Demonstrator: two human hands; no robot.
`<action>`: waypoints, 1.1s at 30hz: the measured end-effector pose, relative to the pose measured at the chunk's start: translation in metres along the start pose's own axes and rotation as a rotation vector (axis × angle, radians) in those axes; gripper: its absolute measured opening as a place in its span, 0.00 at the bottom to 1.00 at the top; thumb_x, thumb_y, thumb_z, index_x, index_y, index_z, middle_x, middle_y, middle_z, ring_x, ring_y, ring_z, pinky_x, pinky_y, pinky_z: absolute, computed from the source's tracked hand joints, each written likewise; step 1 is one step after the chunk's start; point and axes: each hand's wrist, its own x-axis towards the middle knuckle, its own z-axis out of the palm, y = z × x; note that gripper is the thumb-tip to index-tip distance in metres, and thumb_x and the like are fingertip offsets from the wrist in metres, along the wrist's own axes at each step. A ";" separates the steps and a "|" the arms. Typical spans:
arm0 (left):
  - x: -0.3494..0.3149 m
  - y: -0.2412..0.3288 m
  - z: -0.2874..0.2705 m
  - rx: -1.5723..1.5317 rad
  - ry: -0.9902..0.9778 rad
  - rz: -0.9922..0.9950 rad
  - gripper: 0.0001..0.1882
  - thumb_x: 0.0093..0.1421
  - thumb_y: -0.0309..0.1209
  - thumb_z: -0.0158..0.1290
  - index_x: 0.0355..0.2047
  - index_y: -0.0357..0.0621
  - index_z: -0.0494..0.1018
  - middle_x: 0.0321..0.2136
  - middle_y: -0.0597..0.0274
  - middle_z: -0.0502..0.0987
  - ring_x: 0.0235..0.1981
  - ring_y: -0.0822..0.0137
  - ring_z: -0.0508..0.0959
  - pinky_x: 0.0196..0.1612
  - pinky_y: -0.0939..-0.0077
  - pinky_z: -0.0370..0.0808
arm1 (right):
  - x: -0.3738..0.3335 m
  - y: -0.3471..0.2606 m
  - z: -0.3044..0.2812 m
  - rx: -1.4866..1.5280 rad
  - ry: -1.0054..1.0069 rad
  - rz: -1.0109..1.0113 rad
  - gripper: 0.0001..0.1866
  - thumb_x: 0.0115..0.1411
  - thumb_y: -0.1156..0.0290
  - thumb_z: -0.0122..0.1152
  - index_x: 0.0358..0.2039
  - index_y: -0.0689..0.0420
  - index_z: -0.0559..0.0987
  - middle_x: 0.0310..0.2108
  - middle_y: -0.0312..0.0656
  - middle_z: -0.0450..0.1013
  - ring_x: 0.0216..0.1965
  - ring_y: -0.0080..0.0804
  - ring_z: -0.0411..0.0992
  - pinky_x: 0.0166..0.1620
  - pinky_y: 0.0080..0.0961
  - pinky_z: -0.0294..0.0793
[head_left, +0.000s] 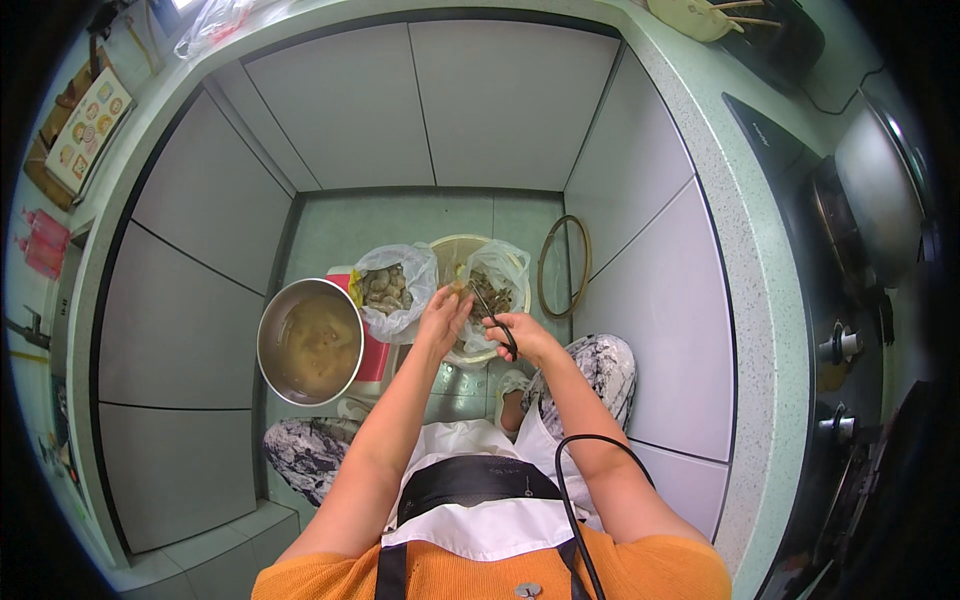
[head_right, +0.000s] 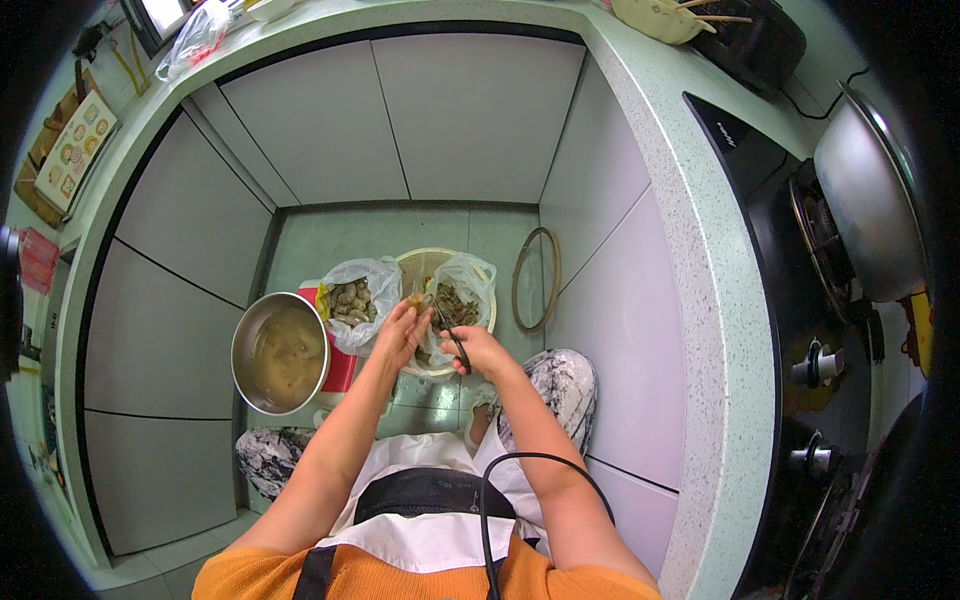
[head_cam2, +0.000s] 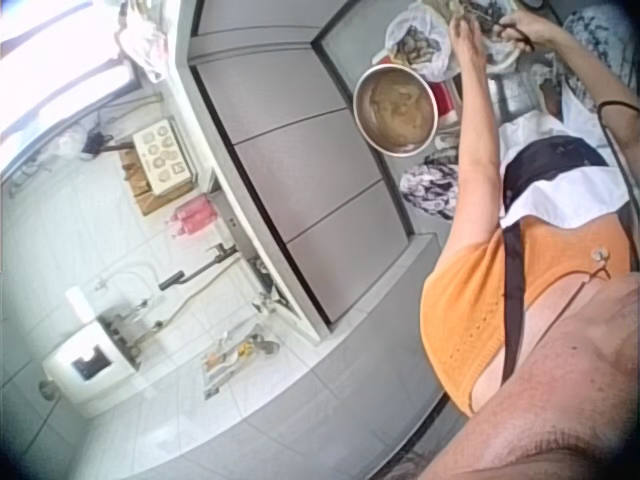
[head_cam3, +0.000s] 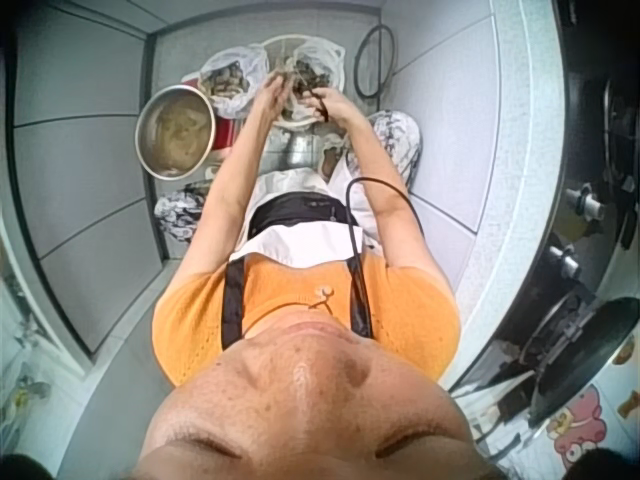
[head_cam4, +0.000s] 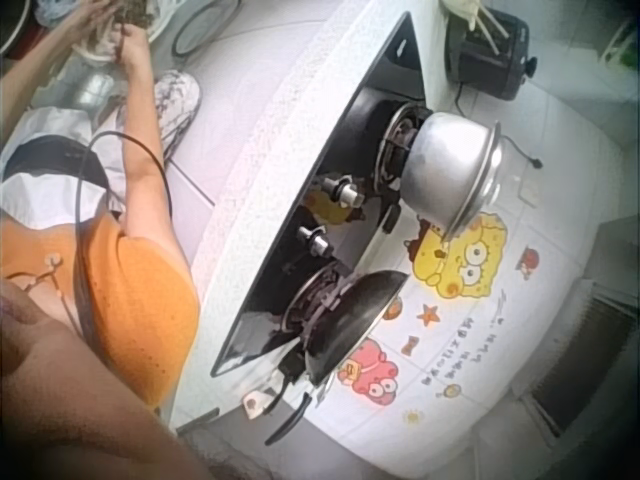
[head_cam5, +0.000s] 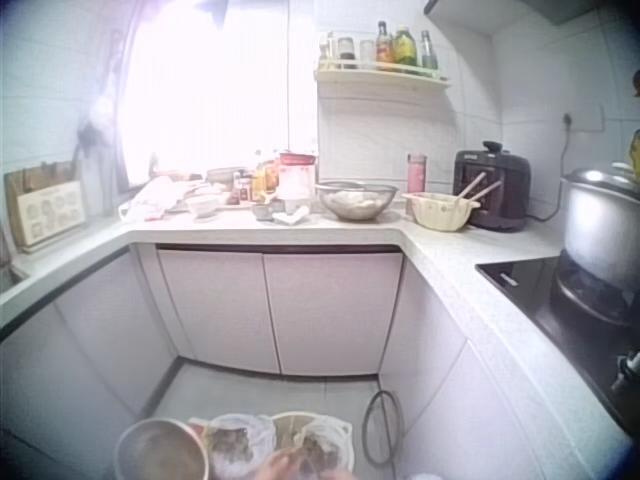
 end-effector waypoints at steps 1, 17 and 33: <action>0.000 0.000 0.001 -0.036 -0.017 0.012 0.15 0.60 0.26 0.47 0.47 0.37 0.63 0.43 0.55 0.70 0.45 0.58 0.73 0.48 0.70 0.73 | -0.001 0.000 0.000 -0.009 -0.001 -0.005 0.24 0.51 0.70 0.58 0.49 0.64 0.68 0.26 0.34 0.72 0.15 0.16 0.66 0.16 0.13 0.63; 0.003 0.012 0.018 0.144 0.064 0.145 0.20 0.56 0.15 0.40 0.50 0.34 0.62 0.46 0.54 0.70 0.42 0.62 0.74 0.41 0.75 0.74 | -0.022 -0.008 0.004 -0.204 -0.005 -0.138 0.25 0.54 0.67 0.59 0.51 0.64 0.68 0.20 0.31 0.67 0.16 0.17 0.64 0.19 0.16 0.63; 0.015 0.042 0.000 0.129 0.072 0.168 0.23 0.57 0.15 0.40 0.55 0.36 0.58 0.48 0.53 0.67 0.46 0.61 0.71 0.45 0.68 0.73 | -0.027 -0.016 -0.017 -0.459 -0.130 -0.187 0.25 0.51 0.68 0.62 0.50 0.59 0.71 0.19 0.32 0.67 0.17 0.17 0.62 0.21 0.17 0.61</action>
